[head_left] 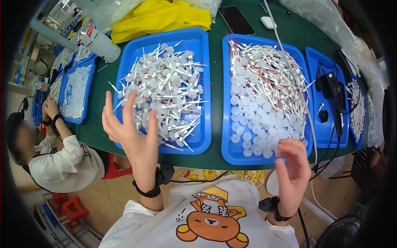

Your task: The person repeatedly picks small white plastic caps and thin white rods from blue trays, inserts the rods into the caps, and places the assembled units into a tray. The process is continuous and repetitive throughout the clip.

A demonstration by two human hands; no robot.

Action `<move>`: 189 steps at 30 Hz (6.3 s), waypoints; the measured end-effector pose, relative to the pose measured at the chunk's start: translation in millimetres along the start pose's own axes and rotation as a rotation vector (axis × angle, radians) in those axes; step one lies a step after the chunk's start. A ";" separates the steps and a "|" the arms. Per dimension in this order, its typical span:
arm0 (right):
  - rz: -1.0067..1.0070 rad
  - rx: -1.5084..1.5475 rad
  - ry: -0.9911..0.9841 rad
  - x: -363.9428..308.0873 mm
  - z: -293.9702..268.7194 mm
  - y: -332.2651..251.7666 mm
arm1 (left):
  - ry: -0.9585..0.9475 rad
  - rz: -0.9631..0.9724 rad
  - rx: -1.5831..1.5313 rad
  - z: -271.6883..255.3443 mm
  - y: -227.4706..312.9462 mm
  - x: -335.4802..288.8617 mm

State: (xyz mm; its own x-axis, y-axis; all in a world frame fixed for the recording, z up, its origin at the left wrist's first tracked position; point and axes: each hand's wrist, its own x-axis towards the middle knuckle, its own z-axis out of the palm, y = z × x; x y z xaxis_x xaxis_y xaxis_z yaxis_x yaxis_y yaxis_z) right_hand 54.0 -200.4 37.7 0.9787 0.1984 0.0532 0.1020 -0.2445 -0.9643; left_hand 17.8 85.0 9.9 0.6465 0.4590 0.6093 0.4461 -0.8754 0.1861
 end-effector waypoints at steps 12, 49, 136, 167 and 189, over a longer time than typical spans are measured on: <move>-0.112 -0.862 0.312 18.2 -39.4 15.8 | -0.624 0.380 -0.575 5.2 93.6 -48.2; -0.343 -0.766 0.226 65.1 -30.2 46.9 | -0.917 -0.145 -1.591 -8.8 83.2 -38.0; -0.122 -0.350 0.054 16.5 -19.7 0.3 | -0.014 0.036 -0.224 -6.9 15.8 -14.3; 0.035 -0.660 0.323 50.6 -51.2 37.6 | -0.783 0.494 -0.639 0.7 109.2 -49.4; -0.418 0.446 0.274 11.8 6.3 -12.2 | -1.055 -0.260 -2.013 -9.0 97.6 -46.6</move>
State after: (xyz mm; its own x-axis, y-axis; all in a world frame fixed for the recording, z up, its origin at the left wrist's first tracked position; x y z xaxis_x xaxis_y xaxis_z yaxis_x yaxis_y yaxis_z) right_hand 63.2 -189.1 48.4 0.8890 -0.0712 0.4524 0.4560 0.2283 -0.8602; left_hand 25.6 -23.2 6.7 0.9843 -0.1485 0.0952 -0.0026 0.5273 0.8497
